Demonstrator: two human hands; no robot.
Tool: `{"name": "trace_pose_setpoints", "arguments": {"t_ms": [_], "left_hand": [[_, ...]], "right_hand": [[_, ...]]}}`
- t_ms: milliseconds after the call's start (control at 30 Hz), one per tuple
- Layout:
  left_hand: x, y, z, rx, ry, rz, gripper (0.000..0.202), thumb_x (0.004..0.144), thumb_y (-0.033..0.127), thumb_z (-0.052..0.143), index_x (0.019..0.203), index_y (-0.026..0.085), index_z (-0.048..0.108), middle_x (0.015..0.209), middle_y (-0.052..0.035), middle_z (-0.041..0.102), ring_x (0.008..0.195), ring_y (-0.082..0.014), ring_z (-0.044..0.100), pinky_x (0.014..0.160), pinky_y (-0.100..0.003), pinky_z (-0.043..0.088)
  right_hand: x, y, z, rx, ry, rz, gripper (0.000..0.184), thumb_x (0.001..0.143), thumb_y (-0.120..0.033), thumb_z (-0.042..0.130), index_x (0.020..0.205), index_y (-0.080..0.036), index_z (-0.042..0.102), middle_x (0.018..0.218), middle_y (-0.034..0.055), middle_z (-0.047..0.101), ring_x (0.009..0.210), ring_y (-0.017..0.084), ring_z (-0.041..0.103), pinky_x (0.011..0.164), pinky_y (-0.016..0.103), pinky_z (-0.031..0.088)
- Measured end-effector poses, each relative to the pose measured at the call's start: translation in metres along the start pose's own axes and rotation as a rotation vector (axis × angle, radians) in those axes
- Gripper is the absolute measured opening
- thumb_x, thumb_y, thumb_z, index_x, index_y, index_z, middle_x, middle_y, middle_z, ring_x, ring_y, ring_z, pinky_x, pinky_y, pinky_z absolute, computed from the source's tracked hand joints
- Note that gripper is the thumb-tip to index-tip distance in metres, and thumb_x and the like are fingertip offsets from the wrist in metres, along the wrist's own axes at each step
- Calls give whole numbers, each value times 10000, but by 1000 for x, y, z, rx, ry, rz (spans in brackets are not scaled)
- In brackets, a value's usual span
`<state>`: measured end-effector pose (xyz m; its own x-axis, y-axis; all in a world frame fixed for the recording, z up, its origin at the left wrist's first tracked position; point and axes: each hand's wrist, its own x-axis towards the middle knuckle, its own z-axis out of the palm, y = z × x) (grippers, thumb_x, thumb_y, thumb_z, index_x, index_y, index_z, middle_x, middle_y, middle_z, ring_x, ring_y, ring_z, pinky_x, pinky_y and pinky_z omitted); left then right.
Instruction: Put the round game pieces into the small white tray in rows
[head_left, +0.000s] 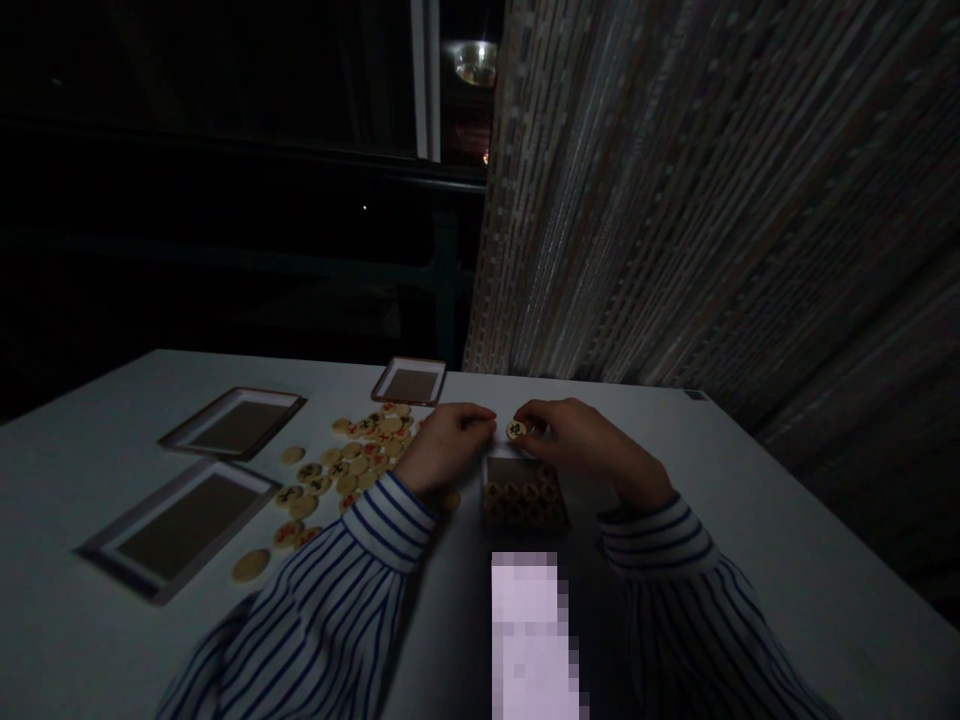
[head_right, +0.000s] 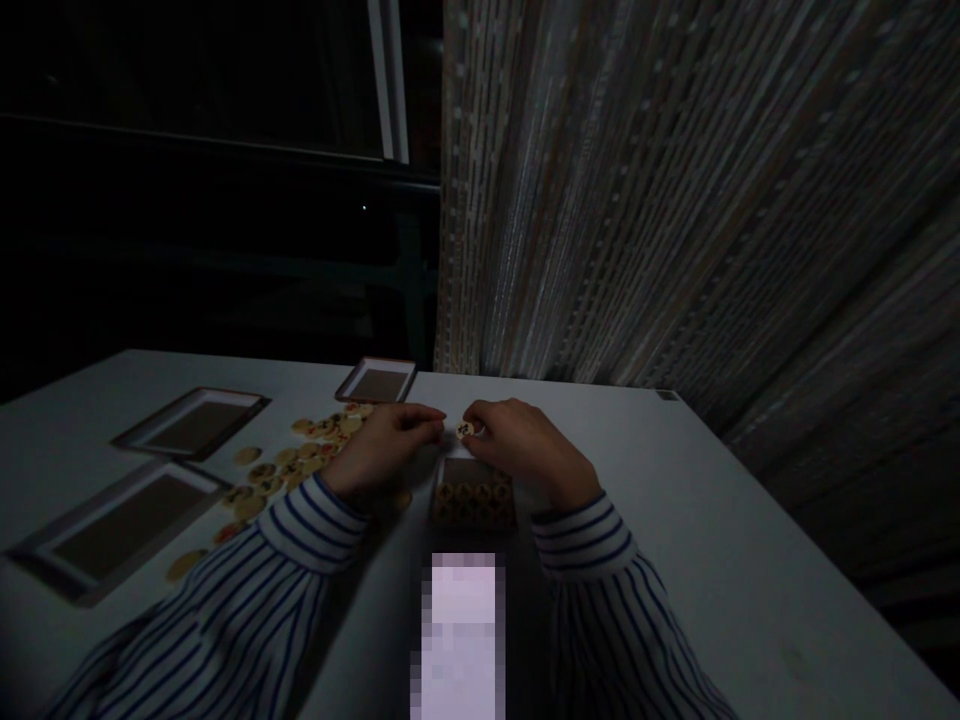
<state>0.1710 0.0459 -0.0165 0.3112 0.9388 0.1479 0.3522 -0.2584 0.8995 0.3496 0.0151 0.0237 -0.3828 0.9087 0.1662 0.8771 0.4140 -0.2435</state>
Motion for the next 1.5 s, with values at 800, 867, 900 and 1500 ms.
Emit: {"name": "trace_pose_setpoints", "arguments": {"t_ms": [800,867,900,1500], "left_hand": [[-5,-8,-6,541,-119,102,322,802,307,420,952,151,658,991,-110,665,917,-214,597,783,-286,421],[-5,-7,-6,544,-120,102,312,801,310,423,929,156,663,974,-108,669,903,-212,600,774,-283,421],[-5,-7,-6,541,-121,101,306,800,309,427,918,158,665,967,-109,671,897,-212,602,771,-284,421],[-5,-9,-6,537,-148,93,280,783,249,438,921,168,667,934,-103,676,888,-216,600,784,-293,422]], "right_hand": [[0,24,20,-113,-264,58,214,741,-306,519,856,-204,668,832,63,666,733,165,591,591,246,381],[1,26,23,-118,-275,50,222,743,-309,514,860,-205,671,833,65,668,733,168,593,593,248,388],[1,27,24,-123,-276,46,227,742,-308,513,868,-207,672,837,66,668,737,170,594,597,250,390],[4,26,35,-135,-345,59,226,726,-245,522,876,-203,685,841,71,683,739,172,611,614,251,401]]}}
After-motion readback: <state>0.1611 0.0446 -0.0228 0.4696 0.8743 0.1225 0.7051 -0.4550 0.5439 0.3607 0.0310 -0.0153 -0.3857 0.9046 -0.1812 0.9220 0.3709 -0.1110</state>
